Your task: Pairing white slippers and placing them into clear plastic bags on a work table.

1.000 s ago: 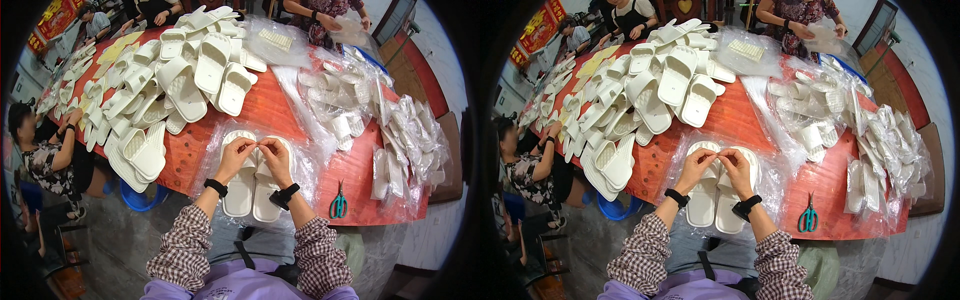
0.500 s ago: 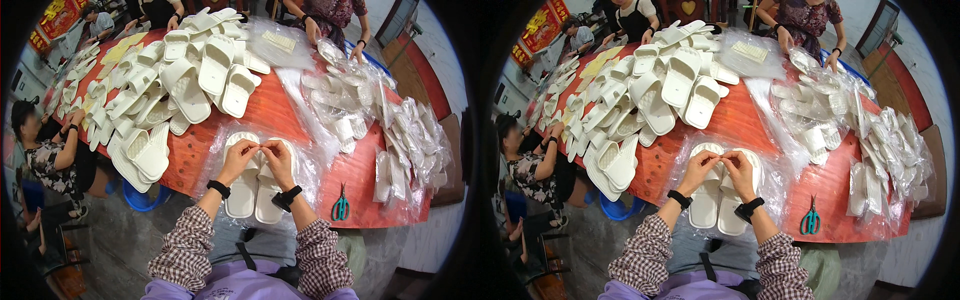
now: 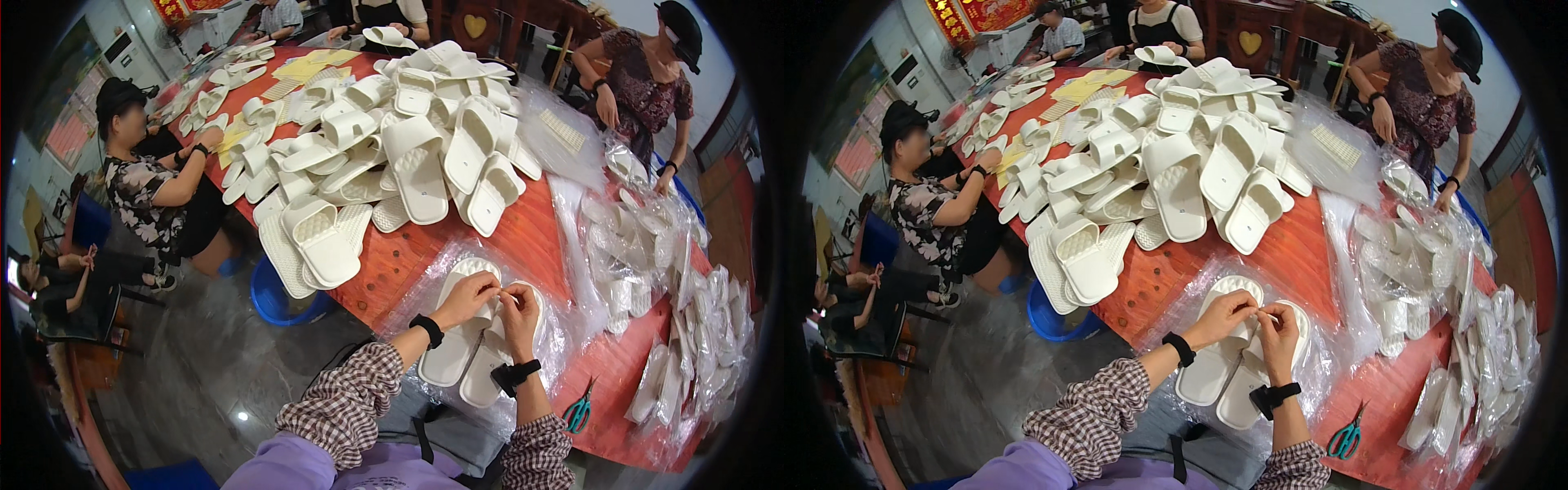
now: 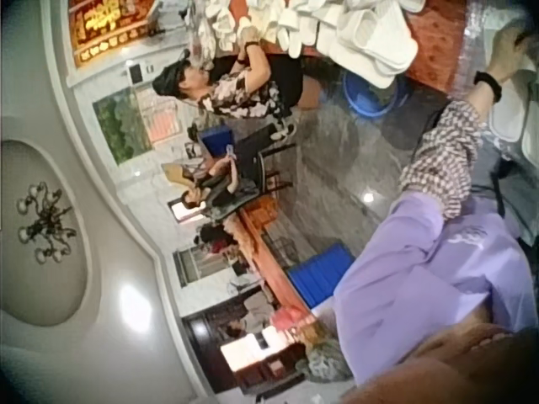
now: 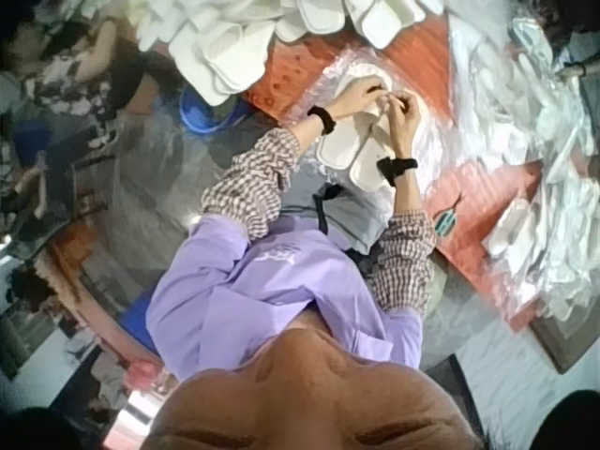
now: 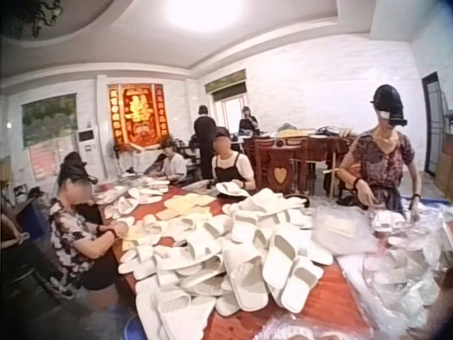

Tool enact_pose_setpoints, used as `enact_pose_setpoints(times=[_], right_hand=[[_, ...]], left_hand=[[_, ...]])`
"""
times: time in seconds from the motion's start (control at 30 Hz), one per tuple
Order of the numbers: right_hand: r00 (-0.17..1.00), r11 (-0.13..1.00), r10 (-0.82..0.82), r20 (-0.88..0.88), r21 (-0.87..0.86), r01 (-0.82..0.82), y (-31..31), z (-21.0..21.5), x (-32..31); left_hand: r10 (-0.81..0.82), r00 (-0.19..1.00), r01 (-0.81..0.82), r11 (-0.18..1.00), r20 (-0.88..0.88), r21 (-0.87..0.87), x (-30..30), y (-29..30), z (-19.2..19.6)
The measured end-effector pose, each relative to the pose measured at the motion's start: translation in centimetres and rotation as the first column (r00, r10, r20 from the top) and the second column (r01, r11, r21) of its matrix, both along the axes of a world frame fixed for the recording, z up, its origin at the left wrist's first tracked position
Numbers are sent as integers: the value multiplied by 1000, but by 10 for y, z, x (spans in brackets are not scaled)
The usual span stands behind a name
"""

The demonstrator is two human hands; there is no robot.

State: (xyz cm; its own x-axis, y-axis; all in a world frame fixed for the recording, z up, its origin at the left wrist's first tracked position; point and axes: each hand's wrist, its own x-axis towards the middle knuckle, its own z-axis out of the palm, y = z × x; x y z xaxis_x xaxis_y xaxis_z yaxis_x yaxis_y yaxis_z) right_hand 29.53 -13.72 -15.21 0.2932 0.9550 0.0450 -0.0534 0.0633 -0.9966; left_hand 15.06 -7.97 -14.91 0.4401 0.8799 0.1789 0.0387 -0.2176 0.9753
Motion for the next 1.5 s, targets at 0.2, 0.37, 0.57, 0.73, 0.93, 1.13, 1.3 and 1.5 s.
enact_pose_setpoints(times=[0.2,0.37,0.57,0.73,0.93,1.13,1.3,1.5], right_hand=[[1000,999,29,8,-35,-29,0,-1,2],[999,1000,24,47,-10,-23,2,2,4],[998,999,29,56,25,-30,3,2,1],[951,996,75,301,22,-85,-2,12,17],[896,996,80,437,-69,-55,-58,52,69],[766,977,148,625,-212,-16,-88,-31,120],[681,974,187,708,-226,-32,-91,-36,98],[299,917,399,867,-382,-116,-100,-12,68]], left_hand=[[-22,999,22,1000,-32,16,1,2,0],[2,1000,-2,1000,-31,3,6,-1,2],[30,999,-30,999,-30,21,4,2,-8],[70,997,-71,990,13,119,11,1,-14],[61,998,-61,998,-13,10,6,-5,-7],[37,999,-34,987,-17,158,6,-5,0],[124,988,-121,992,97,-29,3,5,6],[35,998,-27,986,-46,162,-14,11,76]])
